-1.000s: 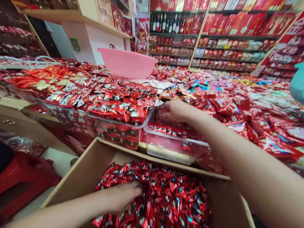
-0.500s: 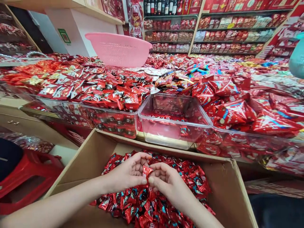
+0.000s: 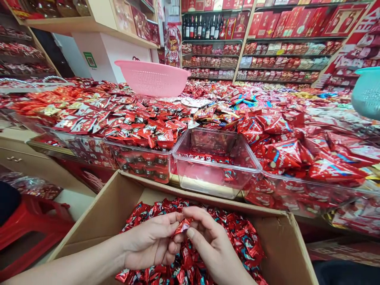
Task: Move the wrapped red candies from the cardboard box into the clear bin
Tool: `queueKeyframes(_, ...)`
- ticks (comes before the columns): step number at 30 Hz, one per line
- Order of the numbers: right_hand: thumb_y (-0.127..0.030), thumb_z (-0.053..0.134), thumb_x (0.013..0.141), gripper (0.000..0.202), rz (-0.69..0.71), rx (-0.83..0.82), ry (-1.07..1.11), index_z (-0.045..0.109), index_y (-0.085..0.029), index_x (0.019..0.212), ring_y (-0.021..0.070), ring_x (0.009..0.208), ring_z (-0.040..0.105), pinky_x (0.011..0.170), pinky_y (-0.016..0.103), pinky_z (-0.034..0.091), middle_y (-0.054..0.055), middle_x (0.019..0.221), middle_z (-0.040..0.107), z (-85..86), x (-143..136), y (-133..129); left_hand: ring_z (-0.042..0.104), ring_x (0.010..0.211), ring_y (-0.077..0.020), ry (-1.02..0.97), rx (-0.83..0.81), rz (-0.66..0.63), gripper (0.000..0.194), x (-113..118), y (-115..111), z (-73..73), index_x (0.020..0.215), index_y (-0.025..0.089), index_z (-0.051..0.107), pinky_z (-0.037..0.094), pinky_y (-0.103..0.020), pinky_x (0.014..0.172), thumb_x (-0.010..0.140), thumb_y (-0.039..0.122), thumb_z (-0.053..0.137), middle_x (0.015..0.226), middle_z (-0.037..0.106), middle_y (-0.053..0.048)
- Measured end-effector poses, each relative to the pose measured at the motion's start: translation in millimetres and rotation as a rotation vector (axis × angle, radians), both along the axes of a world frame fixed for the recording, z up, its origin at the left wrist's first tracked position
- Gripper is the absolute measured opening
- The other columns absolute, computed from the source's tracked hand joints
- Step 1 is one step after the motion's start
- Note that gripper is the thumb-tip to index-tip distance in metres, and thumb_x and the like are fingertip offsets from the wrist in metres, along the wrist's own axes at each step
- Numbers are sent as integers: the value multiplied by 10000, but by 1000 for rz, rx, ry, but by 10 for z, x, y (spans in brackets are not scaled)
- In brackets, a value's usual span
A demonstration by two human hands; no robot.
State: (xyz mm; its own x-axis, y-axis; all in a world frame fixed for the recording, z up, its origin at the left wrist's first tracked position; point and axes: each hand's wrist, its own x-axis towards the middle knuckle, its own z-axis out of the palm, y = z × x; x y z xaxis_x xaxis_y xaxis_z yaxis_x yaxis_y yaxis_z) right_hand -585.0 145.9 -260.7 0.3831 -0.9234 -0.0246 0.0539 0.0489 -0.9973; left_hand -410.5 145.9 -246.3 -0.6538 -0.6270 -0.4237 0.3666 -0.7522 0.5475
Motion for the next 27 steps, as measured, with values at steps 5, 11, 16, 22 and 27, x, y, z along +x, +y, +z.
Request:
queueKeyframes(5, -357, 565, 781, 233, 31, 23, 21, 594, -234, 976, 154, 829, 571, 746, 262, 453, 32, 896, 629, 65, 28, -17, 573, 597, -101, -190, -179, 86, 361, -32, -7, -73, 928, 173, 464, 367, -209, 519, 793, 507, 485, 723, 579, -8)
queueKeyframes(11, -417, 542, 779, 235, -26, -38, 151, 650, -215, 831, 162, 756, 563, 671, 265, 458, 35, 818, 609, -76, 53, -31, 517, 609, -78, -483, -433, 145, 296, -62, -14, -141, 760, 144, 465, 395, -229, 605, 576, 168, 697, 683, 563, 37)
queueKeyframes(16, -365, 506, 806, 203, -94, -340, 265, 663, -267, 891, 165, 657, 552, 561, 268, 466, 52, 745, 584, 198, -49, -9, 507, 651, -84, -486, -512, 48, 286, -6, -16, -148, 843, 154, 466, 396, -228, 628, 598, 133, 611, 741, 566, 28)
queueKeyframes(22, -279, 476, 818, 204, -430, -885, 582, 601, -284, 980, 176, 804, 566, 723, 286, 460, 35, 927, 622, 1307, -226, -608, 560, 880, -255, -1103, -982, -550, 335, 243, -12, -235, 1002, 203, 585, 442, -384, 743, 667, 224, 584, 964, 613, -81)
queueKeyframes(27, -205, 445, 813, 222, 41, -533, 1116, 627, -162, 931, 144, 755, 578, 682, 235, 439, 40, 852, 657, 1400, 119, -1637, 564, 923, -413, -1362, -1094, -898, 323, 288, -2, -701, 976, 94, 642, 434, -550, 713, 715, 96, 452, 958, 603, -254)
